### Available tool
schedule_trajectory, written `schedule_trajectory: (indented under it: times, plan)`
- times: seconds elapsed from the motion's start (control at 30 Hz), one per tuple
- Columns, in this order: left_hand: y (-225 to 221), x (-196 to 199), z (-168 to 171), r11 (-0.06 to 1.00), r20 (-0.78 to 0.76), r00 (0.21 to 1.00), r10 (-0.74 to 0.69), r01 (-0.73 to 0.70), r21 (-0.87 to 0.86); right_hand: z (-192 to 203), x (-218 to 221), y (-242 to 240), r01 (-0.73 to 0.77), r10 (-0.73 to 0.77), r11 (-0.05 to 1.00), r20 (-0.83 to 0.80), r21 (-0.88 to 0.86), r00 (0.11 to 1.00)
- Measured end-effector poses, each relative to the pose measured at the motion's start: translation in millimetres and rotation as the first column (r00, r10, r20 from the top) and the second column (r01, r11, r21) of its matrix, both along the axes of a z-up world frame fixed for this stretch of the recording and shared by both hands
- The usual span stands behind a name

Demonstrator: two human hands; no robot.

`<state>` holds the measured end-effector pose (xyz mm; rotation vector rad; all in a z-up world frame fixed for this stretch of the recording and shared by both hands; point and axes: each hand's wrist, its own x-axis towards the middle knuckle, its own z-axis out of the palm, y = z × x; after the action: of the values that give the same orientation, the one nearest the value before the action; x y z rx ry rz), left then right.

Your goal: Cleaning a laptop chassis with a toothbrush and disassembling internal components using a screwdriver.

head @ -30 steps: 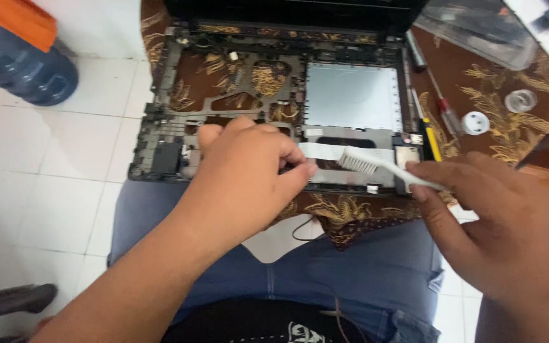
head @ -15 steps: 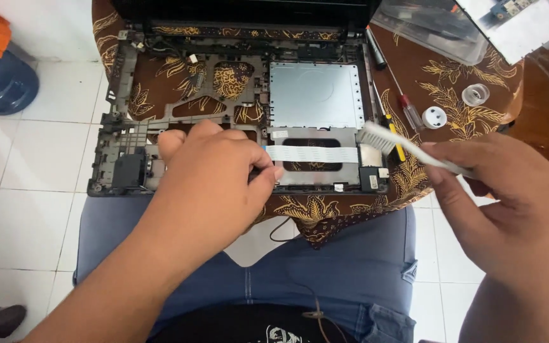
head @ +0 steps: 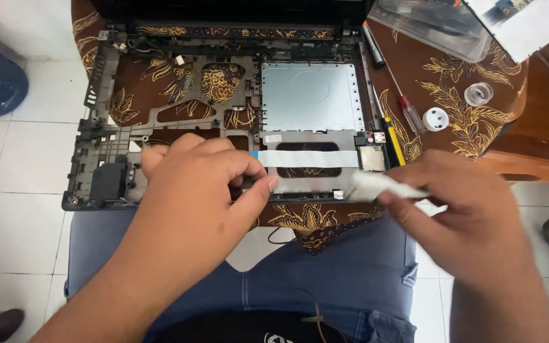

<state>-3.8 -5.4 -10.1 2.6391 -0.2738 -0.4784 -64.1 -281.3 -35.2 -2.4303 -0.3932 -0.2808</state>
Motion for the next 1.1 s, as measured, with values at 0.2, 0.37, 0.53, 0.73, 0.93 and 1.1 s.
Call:
schedule_trajectory:
  times: [0.2,0.37,0.53,0.73,0.93,1.1]
  plan:
    - [5.5,0.1,-9.4,0.996,0.053,0.998,-0.027,0.031,-0.084,-7.8,6.6,6.7,-0.182,0.180,0.981,-0.022,-0.070,0.983]
    - [7.4,1.6,-8.6,0.996,0.028,0.998,-0.048,0.050,-0.069,-8.0,7.8,12.4,-0.174,0.176,0.975,0.001,-0.138,0.984]
    - [8.4,4.7,-12.6,0.995,0.037,0.997,-0.074,0.076,-0.061,-7.6,11.5,16.4,-0.208,0.215,0.956,0.012,-0.205,0.977]
    - [11.0,5.8,-15.5,0.992,0.046,0.993,-0.106,0.109,-0.058,-14.6,9.0,11.8,-0.228,0.258,0.920,0.056,-0.318,0.964]
    - [14.0,2.3,-20.0,0.978,0.192,0.971,-0.141,0.167,-0.128,-18.9,7.2,14.2,-0.209,0.325,0.848,0.167,-0.487,0.931]
    - [15.4,4.8,-23.9,0.978,0.161,0.972,-0.172,0.188,-0.091,-11.6,9.3,4.9,-0.283,0.312,0.909,0.049,-0.306,0.949]
